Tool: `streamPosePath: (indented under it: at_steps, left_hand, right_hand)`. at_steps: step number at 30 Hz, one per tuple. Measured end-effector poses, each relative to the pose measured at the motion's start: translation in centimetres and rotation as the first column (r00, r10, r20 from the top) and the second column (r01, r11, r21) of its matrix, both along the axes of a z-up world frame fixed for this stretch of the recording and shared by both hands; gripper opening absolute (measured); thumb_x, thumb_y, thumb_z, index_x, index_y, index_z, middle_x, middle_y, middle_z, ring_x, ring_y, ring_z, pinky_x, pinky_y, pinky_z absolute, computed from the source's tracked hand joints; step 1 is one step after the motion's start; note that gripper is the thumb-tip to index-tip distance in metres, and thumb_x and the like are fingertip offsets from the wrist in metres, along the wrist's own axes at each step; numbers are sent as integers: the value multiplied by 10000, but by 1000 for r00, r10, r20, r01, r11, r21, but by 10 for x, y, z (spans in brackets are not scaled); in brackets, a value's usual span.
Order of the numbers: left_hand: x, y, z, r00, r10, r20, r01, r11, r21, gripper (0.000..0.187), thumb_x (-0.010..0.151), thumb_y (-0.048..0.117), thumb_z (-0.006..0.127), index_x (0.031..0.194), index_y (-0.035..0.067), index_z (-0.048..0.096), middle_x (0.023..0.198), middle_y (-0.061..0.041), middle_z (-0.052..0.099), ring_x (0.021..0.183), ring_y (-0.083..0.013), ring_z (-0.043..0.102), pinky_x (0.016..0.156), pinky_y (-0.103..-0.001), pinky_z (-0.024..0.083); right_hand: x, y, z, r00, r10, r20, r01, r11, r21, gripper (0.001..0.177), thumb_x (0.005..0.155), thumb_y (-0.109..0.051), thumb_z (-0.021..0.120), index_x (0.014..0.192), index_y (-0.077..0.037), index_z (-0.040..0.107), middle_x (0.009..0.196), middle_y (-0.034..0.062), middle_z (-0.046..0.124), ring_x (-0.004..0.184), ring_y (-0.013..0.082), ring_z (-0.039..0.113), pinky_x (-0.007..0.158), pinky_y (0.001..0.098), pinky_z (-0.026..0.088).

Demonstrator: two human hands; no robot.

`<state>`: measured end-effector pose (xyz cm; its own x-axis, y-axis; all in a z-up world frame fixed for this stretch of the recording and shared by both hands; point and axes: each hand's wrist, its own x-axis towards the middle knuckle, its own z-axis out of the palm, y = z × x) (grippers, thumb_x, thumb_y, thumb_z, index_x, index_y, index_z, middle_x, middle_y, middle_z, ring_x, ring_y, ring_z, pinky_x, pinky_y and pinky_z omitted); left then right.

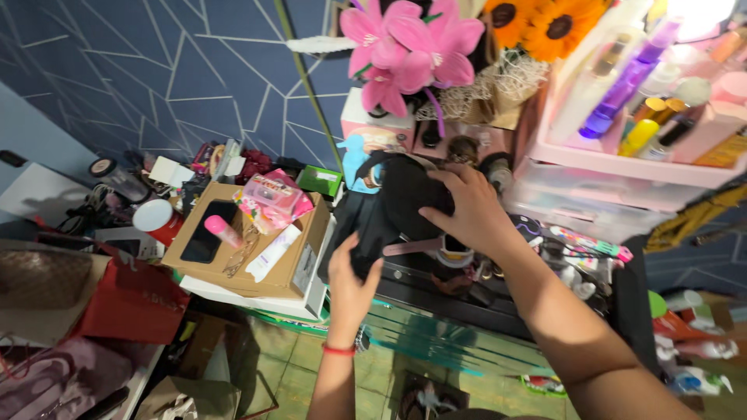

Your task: The person organizes items on a cluttered vanity, moving a lamp, a spray bottle, and several watches. They pick up and compare two watches, then place them into a small drawer. Finally, they handle a small plastic bag containing a pink item.

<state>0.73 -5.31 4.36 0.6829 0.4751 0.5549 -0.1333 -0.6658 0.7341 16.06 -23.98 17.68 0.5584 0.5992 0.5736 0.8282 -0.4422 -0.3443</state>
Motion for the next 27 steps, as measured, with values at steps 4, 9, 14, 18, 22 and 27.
streamPosePath:
  at_steps: [4, 9, 14, 18, 22, 27]
  left_hand:
    - [56, -21, 21, 982, -187, 22, 187, 982, 33, 943, 772, 197, 885, 1525, -12, 357, 1464, -282, 484, 1369, -447, 468, 1141, -472, 386]
    - [89, -37, 19, 966, -254, 47, 254, 967, 11, 1294, 698, 207, 960, 1611, -50, 78, 1600, -359, 303, 1494, -492, 342, 1211, -483, 323]
    - [102, -50, 11, 961, -235, 148, 265, 935, -235, 1458, 658, 302, 961, 1601, -104, -74, 1632, -366, 245, 1462, -457, 413, 1208, -468, 350]
    - [112, -54, 9, 988, -110, 106, 109, 994, 20, 1515, 570, 282, 1045, 1571, -89, -28, 1603, -389, 193, 1499, -513, 267, 1218, -512, 285]
    - [121, -58, 9, 996, -43, 78, 50, 995, -88, 1405, 604, 273, 1010, 1603, -30, 70, 1522, -335, 328, 1413, -489, 385, 1161, -503, 364]
    - [114, -46, 15, 997, -55, 54, 58, 997, -52, 1182, 617, 193, 969, 1567, 32, 284, 1405, -244, 447, 1311, -445, 490, 1111, -483, 424]
  right_hand:
    - [-18, -37, -38, 995, -97, -29, 100, 987, 124, 405, 811, -187, 817, 1180, -110, 668, 1269, 152, 622, 1178, 384, 610, 1008, 466, 504]
    - [-35, -61, -83, 972, -202, -122, 213, 974, 81, 475, 765, -150, 818, 1204, -77, 651, 1251, 194, 593, 1131, 414, 609, 928, 466, 517]
    - [-31, -68, -104, 961, -218, -169, 224, 974, 15, 601, 732, -340, 856, 1226, -76, 637, 1260, 183, 593, 1177, 399, 571, 956, 503, 464]
    - [-30, -60, -114, 966, -245, -83, 232, 962, -146, 713, 702, -455, 855, 1271, -95, 622, 1258, 167, 600, 1214, 396, 534, 998, 550, 400]
    - [-30, -52, -121, 961, -245, -130, 226, 964, -143, 779, 709, -445, 857, 1322, -63, 564, 1266, 169, 597, 1201, 384, 553, 986, 545, 404]
    - [-29, -52, -127, 963, -225, -147, 208, 970, -123, 758, 731, -417, 849, 1336, -63, 561, 1257, 162, 610, 1179, 361, 583, 963, 533, 421]
